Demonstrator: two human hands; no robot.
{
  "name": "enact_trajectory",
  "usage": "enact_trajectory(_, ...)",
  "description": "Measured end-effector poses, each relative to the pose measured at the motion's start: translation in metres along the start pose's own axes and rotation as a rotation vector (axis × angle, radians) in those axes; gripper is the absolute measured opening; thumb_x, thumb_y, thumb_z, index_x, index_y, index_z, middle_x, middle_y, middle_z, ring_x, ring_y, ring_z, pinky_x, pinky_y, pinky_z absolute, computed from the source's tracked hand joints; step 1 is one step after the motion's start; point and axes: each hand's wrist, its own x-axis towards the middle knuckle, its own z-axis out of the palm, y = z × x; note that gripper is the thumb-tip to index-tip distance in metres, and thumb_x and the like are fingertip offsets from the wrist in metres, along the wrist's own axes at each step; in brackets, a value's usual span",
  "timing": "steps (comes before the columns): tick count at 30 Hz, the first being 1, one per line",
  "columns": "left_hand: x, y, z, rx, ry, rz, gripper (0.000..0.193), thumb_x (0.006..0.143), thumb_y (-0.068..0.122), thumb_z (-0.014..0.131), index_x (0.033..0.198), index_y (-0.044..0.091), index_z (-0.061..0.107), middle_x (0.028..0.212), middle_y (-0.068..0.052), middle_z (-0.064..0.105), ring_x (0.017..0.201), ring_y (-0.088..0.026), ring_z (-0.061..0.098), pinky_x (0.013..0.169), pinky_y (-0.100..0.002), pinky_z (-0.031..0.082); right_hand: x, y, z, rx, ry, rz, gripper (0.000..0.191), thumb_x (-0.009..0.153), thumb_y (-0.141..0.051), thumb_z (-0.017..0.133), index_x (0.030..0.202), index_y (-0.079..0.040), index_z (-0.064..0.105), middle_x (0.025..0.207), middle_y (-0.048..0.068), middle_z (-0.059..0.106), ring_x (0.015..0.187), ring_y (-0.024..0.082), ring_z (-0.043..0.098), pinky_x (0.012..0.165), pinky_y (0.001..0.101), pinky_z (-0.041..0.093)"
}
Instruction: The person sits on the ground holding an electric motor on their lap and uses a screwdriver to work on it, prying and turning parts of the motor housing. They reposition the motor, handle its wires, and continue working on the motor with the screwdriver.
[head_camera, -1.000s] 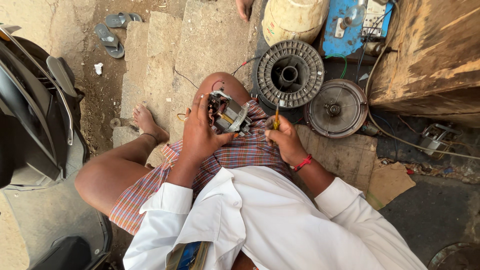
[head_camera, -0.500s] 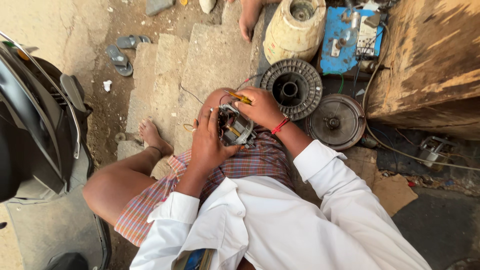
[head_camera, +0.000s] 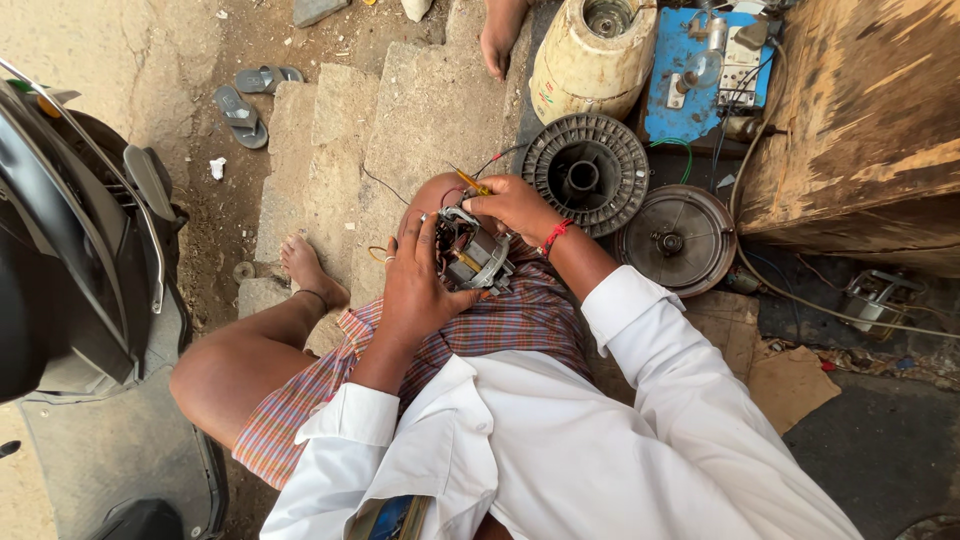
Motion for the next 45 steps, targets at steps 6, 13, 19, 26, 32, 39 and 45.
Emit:
enact_trajectory(6,0.000,0.000,0.003,-0.005,-0.001,0.002,0.132,0.046,0.046,0.101,0.150,-0.001,0.035,0.152,-0.031,0.039,0.140,-0.048,0.041,0.115,-0.065,0.028,-0.002,0.005,0.001,0.101,0.022,-0.023,0.026,0.093,-0.021,0.074,0.113,-0.005,0.070,0.074,-0.005,0.062,0.055,0.001,0.049,0.046,0.0195,0.037)
enact_trajectory(13,0.001,0.003,0.000,-0.010,-0.013,-0.009,0.132,0.045,0.044,0.101,0.150,-0.001,0.035,0.151,-0.030,0.040,0.140,-0.048,0.041,0.116,-0.065,0.027,0.000,0.003,0.002,0.104,0.042,-0.043,0.023,0.094,-0.020,0.071,0.112,-0.005,0.069,0.081,-0.006,0.066,0.059,-0.001,0.053,0.047,0.0185,0.039)
enact_trajectory(19,0.001,0.002,0.000,-0.004,-0.021,-0.015,0.132,0.045,0.043,0.101,0.150,-0.001,0.035,0.151,-0.030,0.040,0.141,-0.048,0.040,0.116,-0.063,0.027,0.000,0.008,0.007,0.142,0.019,-0.082,0.025,0.096,-0.020,0.068,0.117,-0.006,0.068,0.079,-0.007,0.064,0.058,-0.001,0.050,0.047,0.0182,0.036)
enact_trajectory(26,0.000,0.001,-0.001,-0.023,0.006,0.017,0.132,0.044,0.042,0.101,0.149,-0.001,0.035,0.151,-0.030,0.039,0.142,-0.048,0.040,0.116,-0.063,0.028,0.000,0.008,0.012,0.120,0.060,-0.086,0.027,0.096,-0.022,0.068,0.116,-0.004,0.069,0.077,-0.006,0.063,0.055,0.000,0.048,0.046,0.0191,0.037)
enact_trajectory(32,0.000,0.000,0.000,-0.027,0.003,0.012,0.131,0.045,0.040,0.101,0.150,-0.001,0.035,0.153,-0.031,0.038,0.142,-0.048,0.039,0.116,-0.064,0.028,0.000,0.010,0.015,0.104,0.094,-0.108,0.029,0.095,-0.024,0.068,0.116,-0.003,0.070,0.074,-0.006,0.062,0.054,0.000,0.047,0.046,0.0190,0.037)
enact_trajectory(39,0.000,-0.002,0.003,-0.048,0.016,0.035,0.131,0.045,0.039,0.102,0.149,-0.002,0.034,0.153,-0.031,0.038,0.141,-0.049,0.041,0.116,-0.060,0.030,-0.002,0.011,0.009,0.136,0.065,-0.089,0.026,0.096,-0.021,0.068,0.114,-0.002,0.068,0.075,-0.005,0.062,0.053,0.001,0.047,0.046,0.0195,0.037)
enact_trajectory(45,-0.003,-0.010,0.007,-0.158,0.035,0.056,0.131,0.046,0.034,0.102,0.151,-0.002,0.033,0.153,-0.030,0.042,0.136,-0.048,0.048,0.110,-0.049,0.043,-0.001,0.015,0.000,0.149,0.011,-0.106,0.027,0.095,-0.018,0.068,0.115,-0.001,0.066,0.077,-0.005,0.064,0.055,0.002,0.050,0.048,0.0199,0.040)
